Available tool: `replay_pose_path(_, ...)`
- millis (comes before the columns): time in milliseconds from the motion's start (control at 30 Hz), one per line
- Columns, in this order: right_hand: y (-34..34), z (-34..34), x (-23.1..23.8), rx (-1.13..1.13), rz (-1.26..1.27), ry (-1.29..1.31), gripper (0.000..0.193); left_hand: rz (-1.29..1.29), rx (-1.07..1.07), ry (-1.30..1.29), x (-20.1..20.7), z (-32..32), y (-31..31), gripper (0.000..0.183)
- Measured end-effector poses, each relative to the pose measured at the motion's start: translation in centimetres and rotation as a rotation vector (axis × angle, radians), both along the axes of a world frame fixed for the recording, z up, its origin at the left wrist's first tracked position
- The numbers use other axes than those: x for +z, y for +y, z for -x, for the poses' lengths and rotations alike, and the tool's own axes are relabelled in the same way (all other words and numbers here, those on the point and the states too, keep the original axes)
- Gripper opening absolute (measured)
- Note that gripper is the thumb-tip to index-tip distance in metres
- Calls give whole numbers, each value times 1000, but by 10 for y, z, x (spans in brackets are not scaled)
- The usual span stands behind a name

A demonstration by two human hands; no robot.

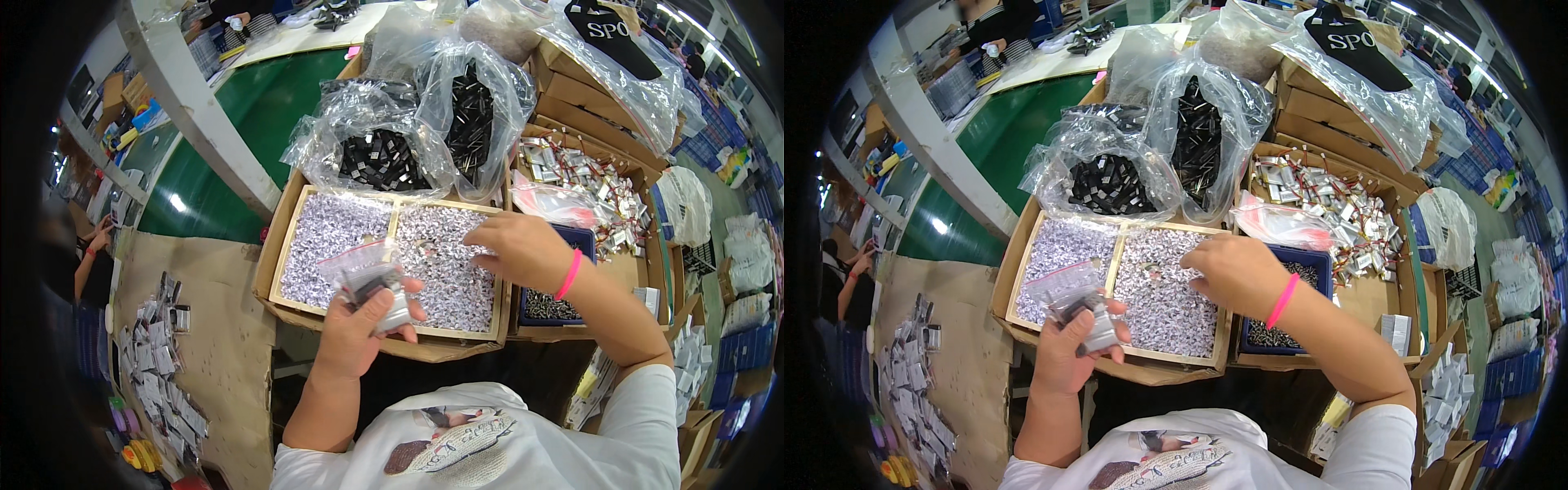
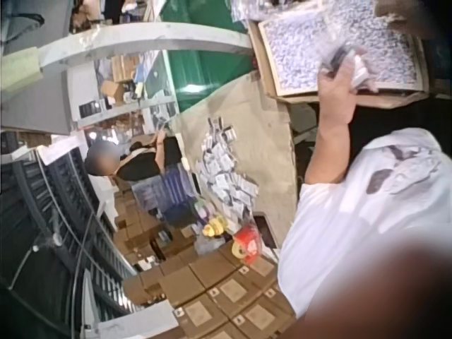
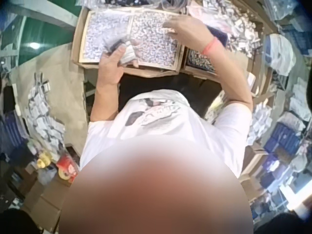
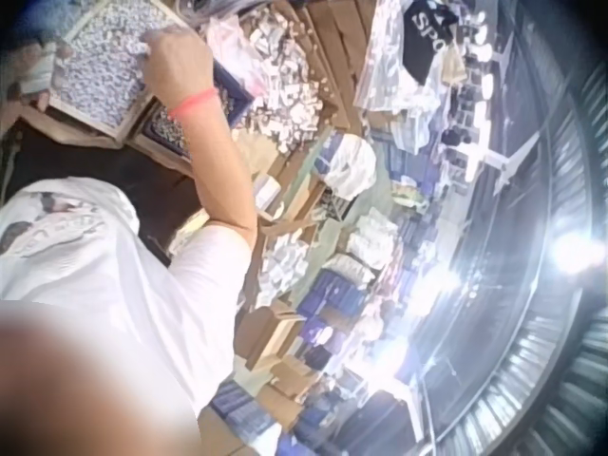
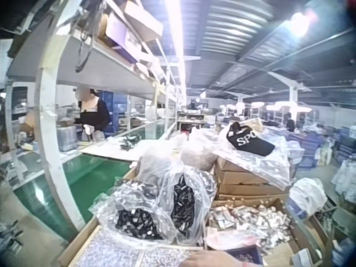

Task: The person repeatedly picks small electronic components from trays and places them into small plastic bags. They handle the components one at a time, seal the bags, and place them into a larger container. The process is repetitive and focused on packaging small parts.

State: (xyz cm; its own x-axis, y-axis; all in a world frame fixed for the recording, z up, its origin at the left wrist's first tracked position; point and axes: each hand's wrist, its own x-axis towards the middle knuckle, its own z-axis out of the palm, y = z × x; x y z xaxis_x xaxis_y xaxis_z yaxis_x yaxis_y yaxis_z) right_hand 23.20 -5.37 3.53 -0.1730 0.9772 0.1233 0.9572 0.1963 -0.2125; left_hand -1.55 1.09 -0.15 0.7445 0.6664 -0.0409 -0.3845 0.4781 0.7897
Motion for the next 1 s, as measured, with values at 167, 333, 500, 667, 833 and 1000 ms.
replay_pose_path(167, 10, 20, -37, -8, 42, -160, 11, 42, 81, 36, -4, 6, 3, 29)
replay_pose_path(333, 15, 24, -37, 39, 64, 1, 11, 48, 88, 76, -8, 10, 2, 28)
replay_pose_path(500, 12, 20, -19, 9, 66, 270, 16, 46, 105, 113, -8, 12, 5, 27)
replay_pose_path(667, 20, 21, -11, -28, 140, 358, 22, -55, 160, 52, -2, 17, 13, 26)
replay_pose_path(833, 45, 39, -13, -202, 563, 971, 20, -92, 357, 70, 8, 37, 25, 31)
replay_pose_path(1000, 73, 60, -25, 43, 239, 532, 15, -116, 450, 140, 7, 48, 29, 32)
